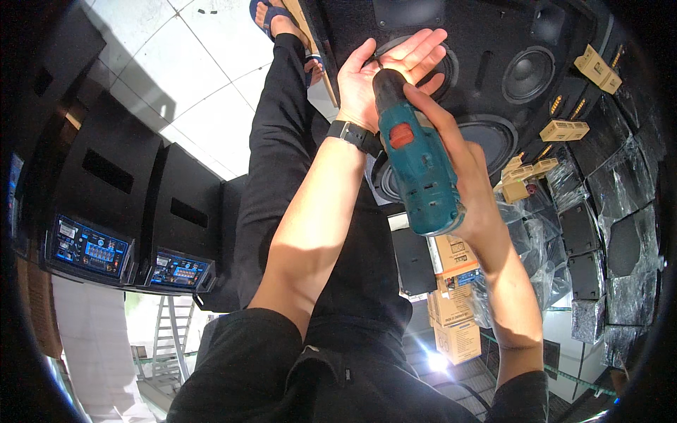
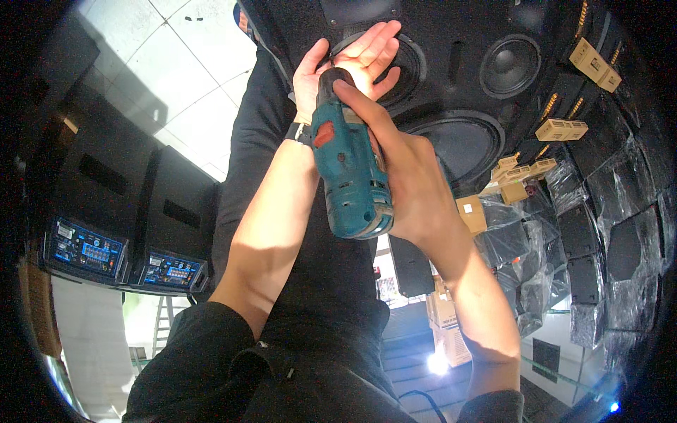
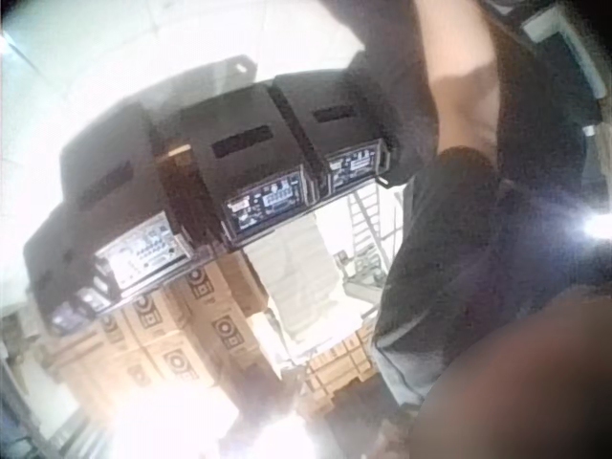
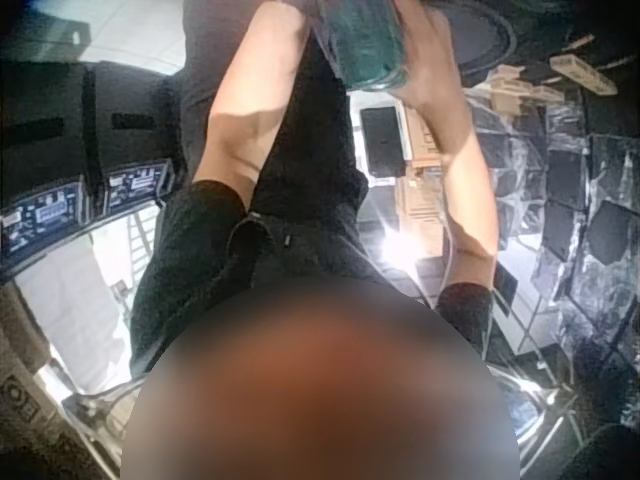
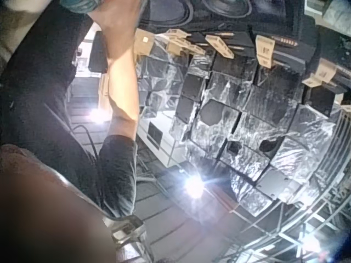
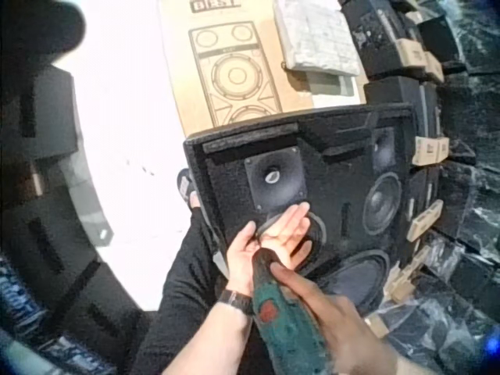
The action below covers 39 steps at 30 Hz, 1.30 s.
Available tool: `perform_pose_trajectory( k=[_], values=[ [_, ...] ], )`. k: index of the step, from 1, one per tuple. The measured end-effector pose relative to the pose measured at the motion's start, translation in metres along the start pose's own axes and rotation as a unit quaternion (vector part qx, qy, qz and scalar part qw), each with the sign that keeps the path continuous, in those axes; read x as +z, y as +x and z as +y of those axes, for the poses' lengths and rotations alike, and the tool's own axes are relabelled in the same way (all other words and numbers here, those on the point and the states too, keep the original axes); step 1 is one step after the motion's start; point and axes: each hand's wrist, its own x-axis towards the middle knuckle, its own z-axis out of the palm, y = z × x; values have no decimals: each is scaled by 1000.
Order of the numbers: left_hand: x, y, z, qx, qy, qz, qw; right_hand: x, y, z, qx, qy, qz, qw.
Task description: The person uses a cordless drill to fasten screws into a large speaker enclosure, securing multiple speaker drivers. They repeatedly position screws, drive them with the drill, and reposition the enclosure to access different fastening points.
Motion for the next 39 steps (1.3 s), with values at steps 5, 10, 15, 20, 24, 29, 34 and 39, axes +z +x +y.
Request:
perform_pose_trajectory(
  k=[5, 10, 15, 20, 24, 29, 34, 39],
  values=[
    [2, 0, 0, 5, 17, 13, 1000, 4, -4, 3, 13, 16, 7, 1000],
    [2, -1, 0, 5, 24, 20, 999, 6, -3, 4, 29, 29, 21, 999],
    [2, -2, 0, 9, 21, 20, 1000, -1, -2, 3, 31, 19, 6, 999],
    [2, 0, 1, 0, 0, 13, 1000, -1, -1, 7, -16, 8, 18, 1000],
    [2, 0, 1, 2, 37, 15, 999, 1, -1, 9, -5, 17, 9, 1000],
    [4, -1, -1, 14, 65, 41, 997, -2, -1, 8, 20, 30, 2, 999],
    [5, 0, -3, 24, 121, 43, 991, -4, 1, 5, 2, 28, -4, 1000],
    [1, 0, 1, -2, 14, 10, 1000, -2, 2, 2, 21, -11, -21, 1000]
  ],
)
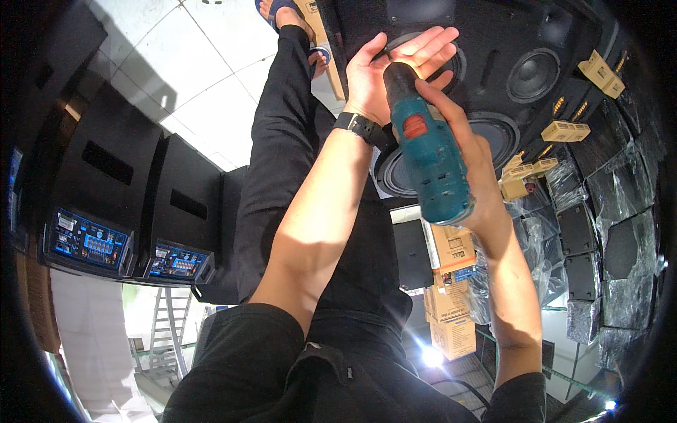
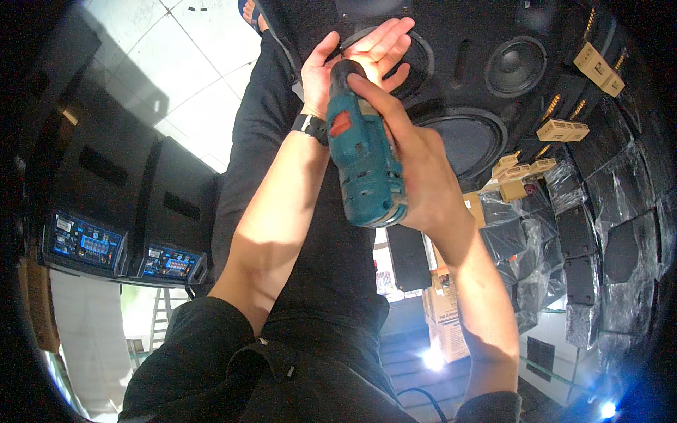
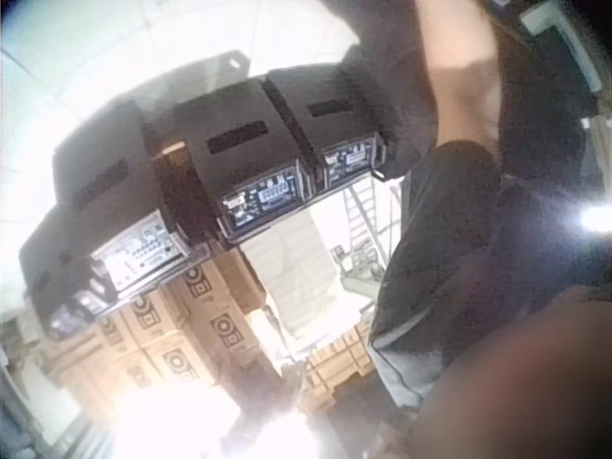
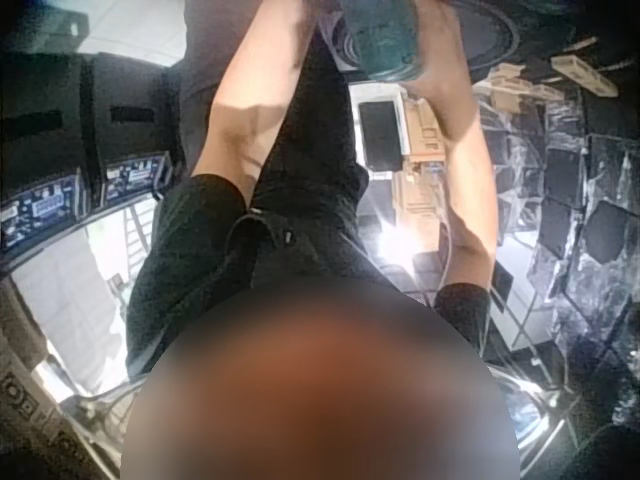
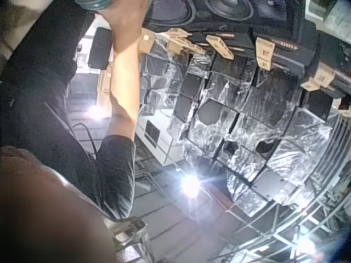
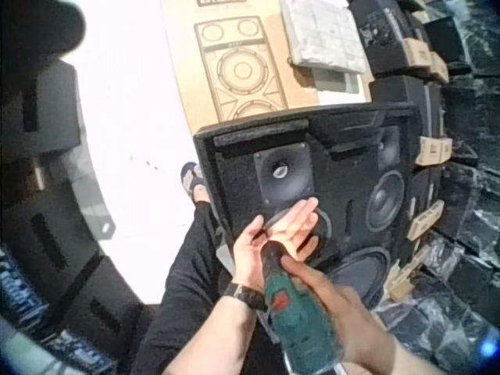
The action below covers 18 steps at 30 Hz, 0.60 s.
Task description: The person uses a cordless drill to fasten screws into a large speaker enclosure, securing multiple speaker drivers. They repeatedly position screws, drive them with the drill, and reposition the enclosure to access different fastening points.
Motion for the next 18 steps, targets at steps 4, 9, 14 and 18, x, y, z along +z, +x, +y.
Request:
perform_pose_trajectory(
  k=[4, 9, 14, 18],
  values=[
    [-1, -1, 0, 0, -18, -2, 1000, 3, 0, -1, 8, 13, -8, 1000],
    [2, -1, -1, 11, 27, 15, 999, 2, 2, 1, -1, -21, -12, 1000],
    [3, -1, -5, 46, 155, 63, 985, 2, 4, 2, -12, -20, -1, 1000],
    [4, -1, -4, 39, 113, 44, 992, -3, 5, 1, -14, -20, -9, 1000]
  ],
)
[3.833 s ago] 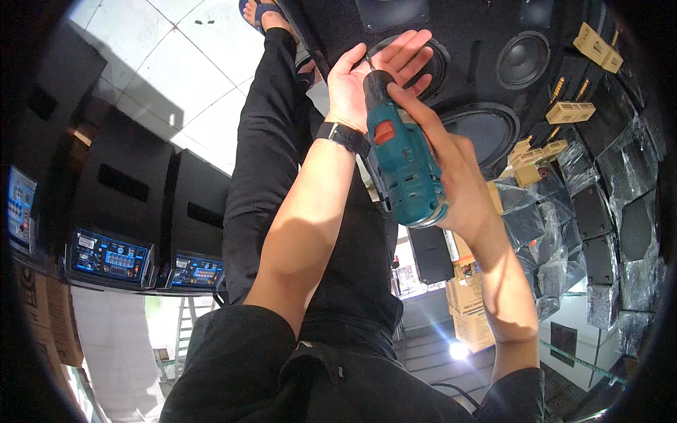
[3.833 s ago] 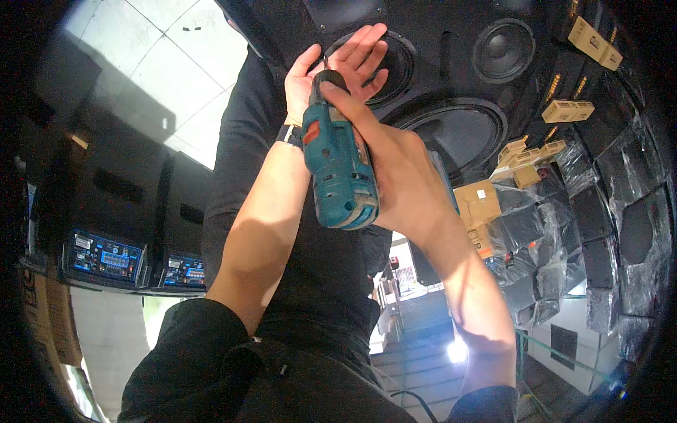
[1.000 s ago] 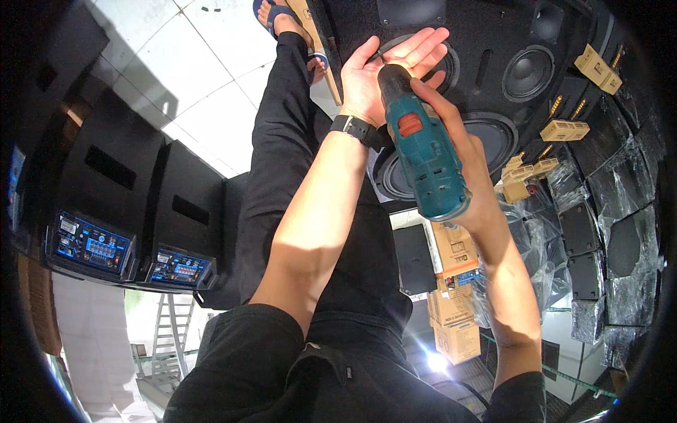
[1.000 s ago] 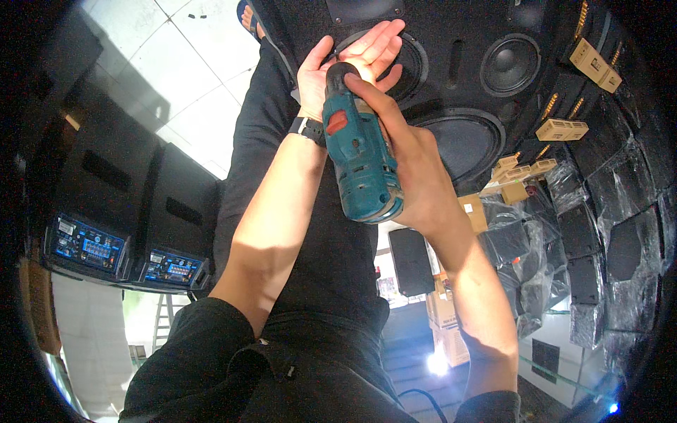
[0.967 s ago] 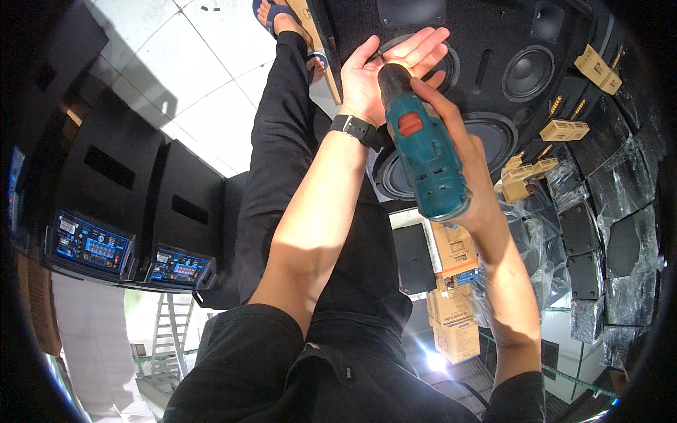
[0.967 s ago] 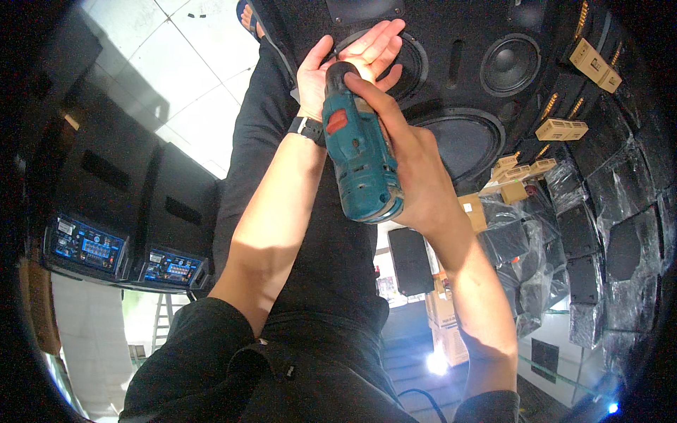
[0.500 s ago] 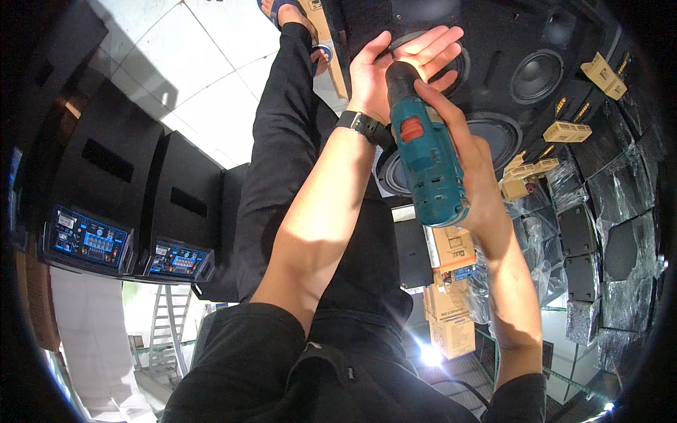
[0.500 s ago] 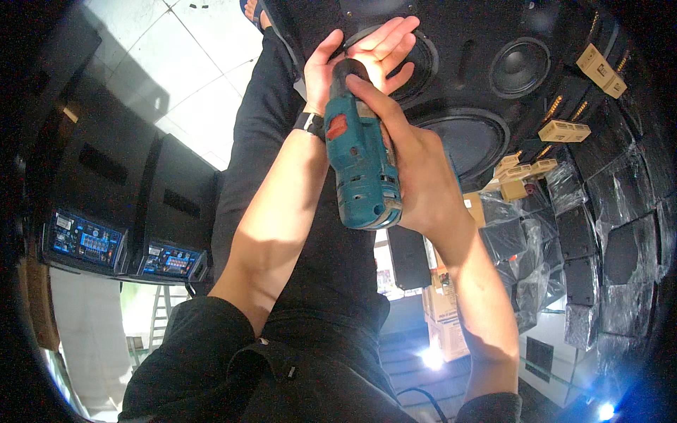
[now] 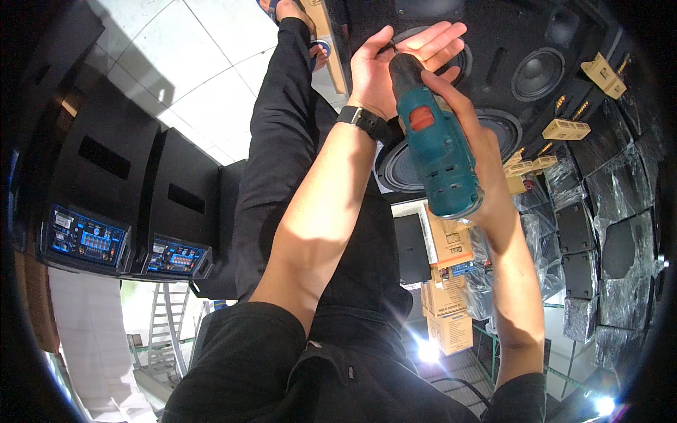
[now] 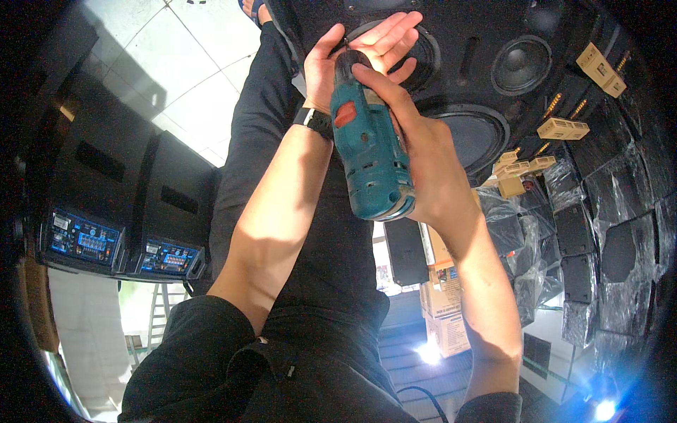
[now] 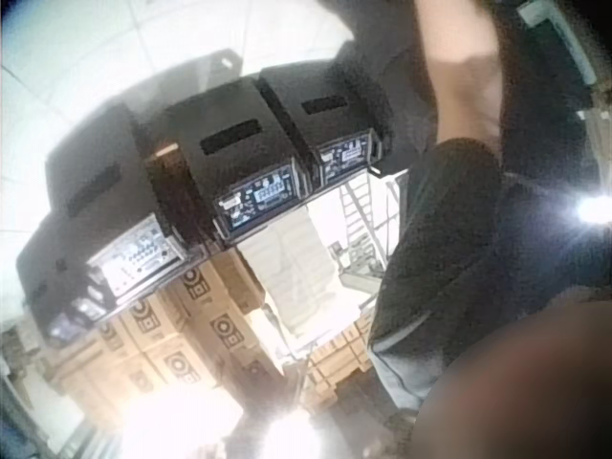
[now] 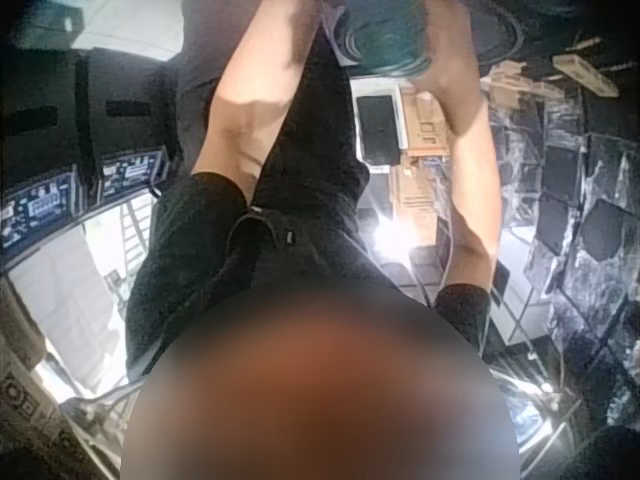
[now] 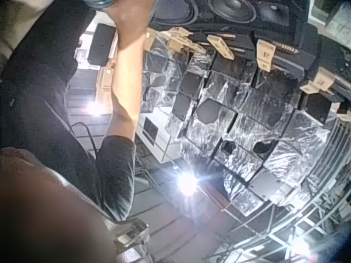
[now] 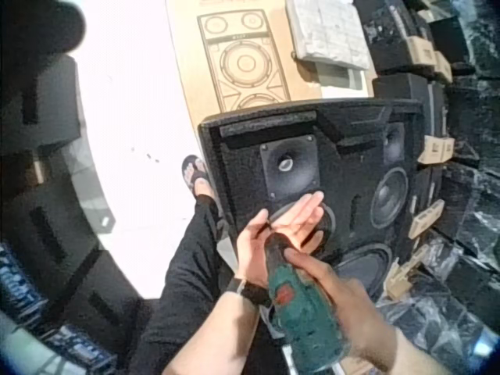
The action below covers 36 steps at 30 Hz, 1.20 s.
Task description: The person uses a cordless drill to fasten screws into a large speaker enclosure, securing multiple speaker drivers. They repeatedly position screws, drive them with the drill, and reposition the enclosure to access different fastening points.
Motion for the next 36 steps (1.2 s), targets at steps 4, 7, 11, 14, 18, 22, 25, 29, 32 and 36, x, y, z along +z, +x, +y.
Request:
perform_pose_trajectory(
  k=[4, 7, 11, 14, 18, 22, 25, 29, 32, 36],
  values=[
    [1, 0, 1, -10, -45, -8, 999, -2, 0, 1, 9, -4, 6, 1000],
    [2, -1, -1, 12, 37, 14, 999, -2, 0, 2, -3, -25, 8, 1000],
    [2, 0, -1, 14, 31, 13, 999, -3, 0, 1, 22, -13, -5, 1000],
    [0, 1, 1, -4, -20, 7, 1000, -3, 1, 0, 4, -20, -1, 1000],
    [-3, 1, 0, -2, -12, -5, 1000, -3, 2, -1, 4, -26, -4, 1000],
    [-3, 2, -2, 17, 58, 12, 998, -5, 4, 1, -19, -39, -7, 999],
    [-3, 1, 1, -6, -21, -5, 1000, -6, 5, 1, -23, -10, -13, 1000],
    [-3, 1, 3, -23, -79, -10, 997, -8, 6, -1, -7, -44, -21, 999],
    [-2, 1, 0, 19, 64, 3, 998, -11, 8, -3, -13, -49, -22, 998],
    [-1, 1, 2, -7, -26, -7, 1000, -16, 11, -4, -15, -57, -41, 997]
  ],
)
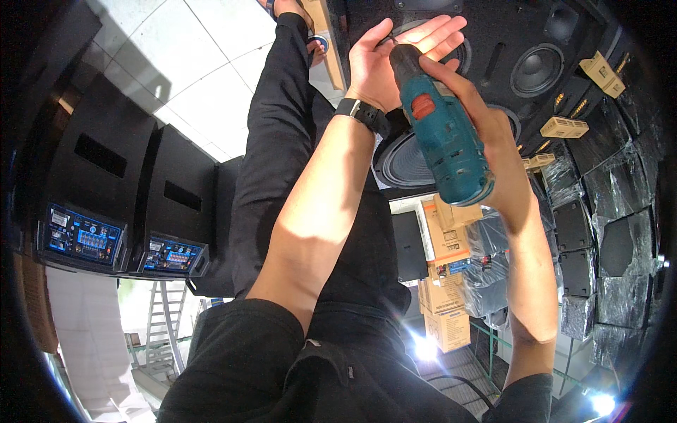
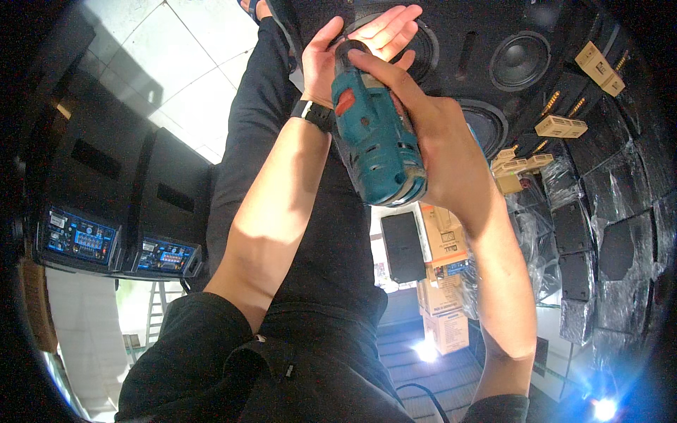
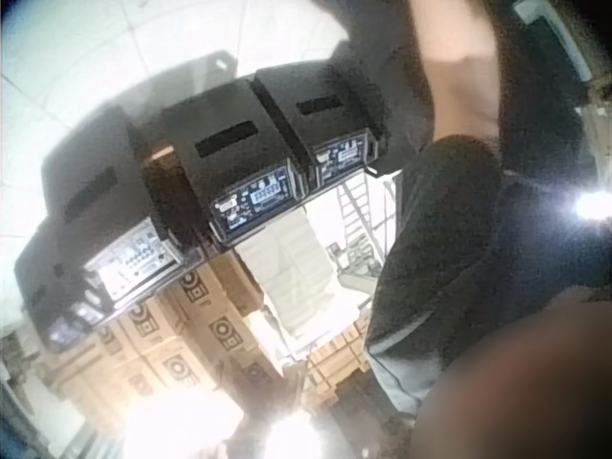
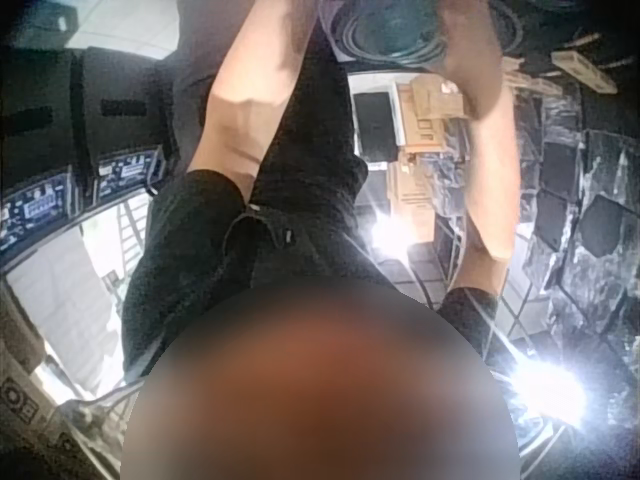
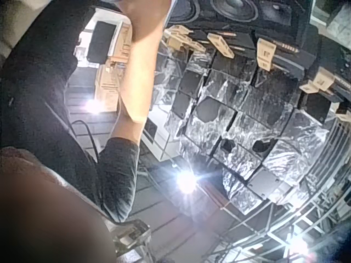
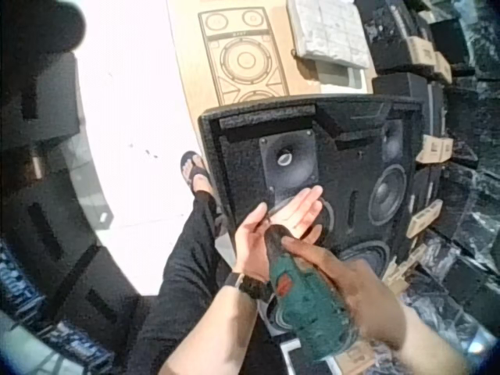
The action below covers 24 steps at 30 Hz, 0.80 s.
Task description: The person uses a cordless drill to fasten screws into a large speaker enclosure, securing multiple speaker drivers. They repeatedly position screws, drive them with the drill, and reposition the enclosure to access different fastening points.
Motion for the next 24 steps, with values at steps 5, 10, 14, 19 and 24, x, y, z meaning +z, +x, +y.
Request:
perform_pose_trajectory(
  k=[5, 10, 14, 19, 24],
  values=[
    [6, -2, 1, 19, 79, 34, 996, -2, 0, 1, 2, -12, -18, 1000],
    [13, -4, 0, 23, 77, 35, 996, -3, 1, 1, -15, -26, -32, 999],
    [14, -4, -1, 25, 80, 44, 996, -5, 2, 3, -28, -25, -30, 999],
    [16, -3, -2, 30, 104, 51, 993, -5, 3, 3, -28, -10, -22, 999],
    [15, -4, -1, 34, 143, 37, 988, -4, 1, 1, 1, 17, -16, 1000]
  ],
)
